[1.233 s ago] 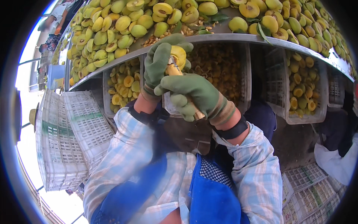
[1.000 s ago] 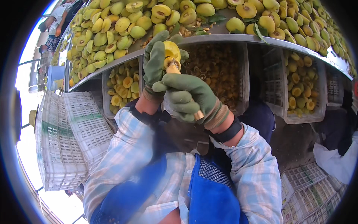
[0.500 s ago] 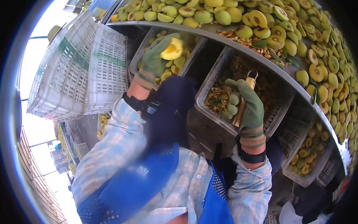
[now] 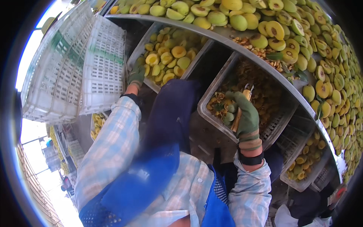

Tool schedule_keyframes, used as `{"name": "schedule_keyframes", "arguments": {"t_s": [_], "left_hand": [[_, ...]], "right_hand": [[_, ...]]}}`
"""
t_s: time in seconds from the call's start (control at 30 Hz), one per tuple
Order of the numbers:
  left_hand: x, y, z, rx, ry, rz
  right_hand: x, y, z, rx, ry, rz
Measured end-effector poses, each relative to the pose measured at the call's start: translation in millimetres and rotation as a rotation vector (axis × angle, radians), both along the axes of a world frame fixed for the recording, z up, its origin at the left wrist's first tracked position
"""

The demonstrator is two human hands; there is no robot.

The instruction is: Pitting peaches or similar stone fruit at a processing table using a manual pitting tool.

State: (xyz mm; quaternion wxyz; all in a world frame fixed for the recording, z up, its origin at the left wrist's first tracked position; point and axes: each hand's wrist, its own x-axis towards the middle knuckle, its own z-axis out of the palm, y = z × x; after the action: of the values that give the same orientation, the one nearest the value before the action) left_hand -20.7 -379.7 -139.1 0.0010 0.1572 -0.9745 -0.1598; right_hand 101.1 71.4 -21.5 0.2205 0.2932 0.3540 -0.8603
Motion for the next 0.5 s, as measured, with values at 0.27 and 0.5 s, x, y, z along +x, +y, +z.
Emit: {"name": "schedule_keyframes", "arguments": {"t_s": [0.27,0.5], "left_hand": [[-30,109,97,0.294,0.683,-0.390],[-126,255,139,-0.197,0.645,-0.958]], "right_hand": [[9,6,8,-0.026,0.087,0.000],[10,11,27,-0.110,0.118,-0.059]]}}
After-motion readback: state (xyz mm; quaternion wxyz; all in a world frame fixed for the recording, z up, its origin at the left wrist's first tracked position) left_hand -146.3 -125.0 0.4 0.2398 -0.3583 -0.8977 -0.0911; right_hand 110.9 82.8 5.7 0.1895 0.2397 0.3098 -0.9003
